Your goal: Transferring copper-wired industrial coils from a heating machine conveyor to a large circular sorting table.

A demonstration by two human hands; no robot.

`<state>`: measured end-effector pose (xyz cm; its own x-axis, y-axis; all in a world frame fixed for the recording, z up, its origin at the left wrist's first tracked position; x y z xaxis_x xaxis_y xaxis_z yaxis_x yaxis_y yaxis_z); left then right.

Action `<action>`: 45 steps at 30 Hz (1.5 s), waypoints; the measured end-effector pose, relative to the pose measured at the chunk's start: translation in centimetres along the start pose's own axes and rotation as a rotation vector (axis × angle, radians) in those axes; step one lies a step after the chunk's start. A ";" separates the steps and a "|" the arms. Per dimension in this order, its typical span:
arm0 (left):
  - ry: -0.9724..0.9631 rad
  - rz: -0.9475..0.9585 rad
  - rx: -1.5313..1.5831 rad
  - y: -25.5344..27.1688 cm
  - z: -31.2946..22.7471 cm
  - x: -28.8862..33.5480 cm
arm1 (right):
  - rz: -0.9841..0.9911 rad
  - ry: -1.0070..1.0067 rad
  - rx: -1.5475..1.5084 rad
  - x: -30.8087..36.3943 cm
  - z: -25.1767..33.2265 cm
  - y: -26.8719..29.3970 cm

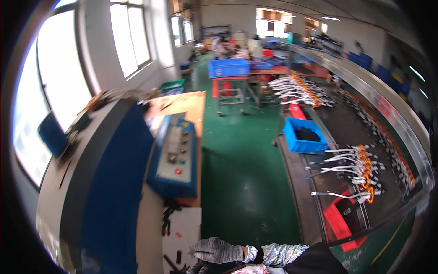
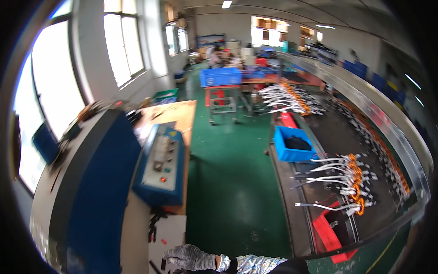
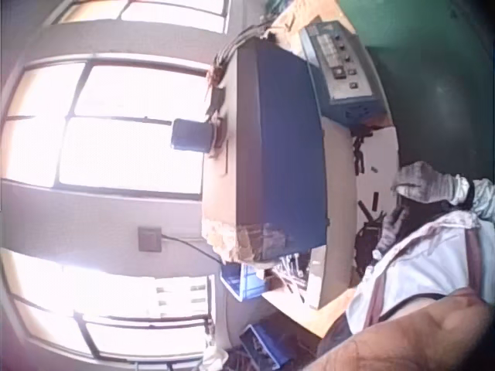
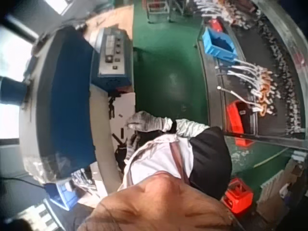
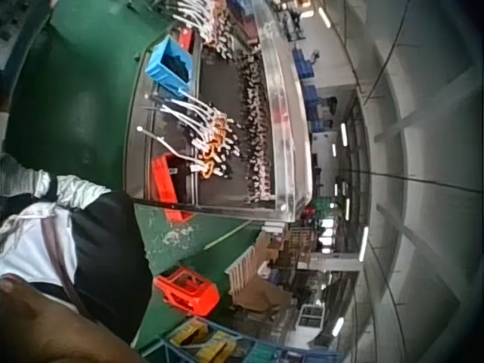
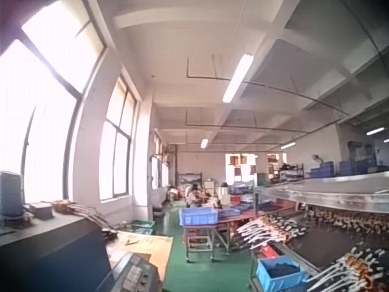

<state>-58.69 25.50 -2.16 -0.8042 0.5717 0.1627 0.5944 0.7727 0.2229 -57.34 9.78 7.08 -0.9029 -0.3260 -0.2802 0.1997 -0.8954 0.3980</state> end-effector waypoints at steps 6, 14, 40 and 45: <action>-0.116 0.134 -0.005 -7.0 -11.4 -10.1 | -0.423 -0.154 -0.382 4.2 -2.4 14.2; -0.230 0.642 0.028 -14.8 -16.7 -27.1 | -0.921 -0.155 -0.507 10.2 -4.9 25.6; -1.032 1.670 -0.092 -48.9 -36.5 -43.6 | -0.988 -2.097 0.918 47.0 -2.0 49.5; -0.898 1.832 -0.110 -56.3 -38.1 -42.1 | -0.919 -2.146 0.655 48.4 -4.2 50.3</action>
<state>-58.35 -52.59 15.02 0.8584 0.4739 -0.1965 0.5095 -0.7429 0.4342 -89.42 -52.28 9.90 0.2785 0.9245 0.2603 -0.0142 -0.2671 0.9636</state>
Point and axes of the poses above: each hand's wrist, its own x-axis away from the middle knuckle, its own y-axis out of the back of the hand, z = x × y, the point moved 5 cm from there along -x, towards the middle knuckle, and after that the axes turned 3 degrees about -y, right-handed, at the moved point
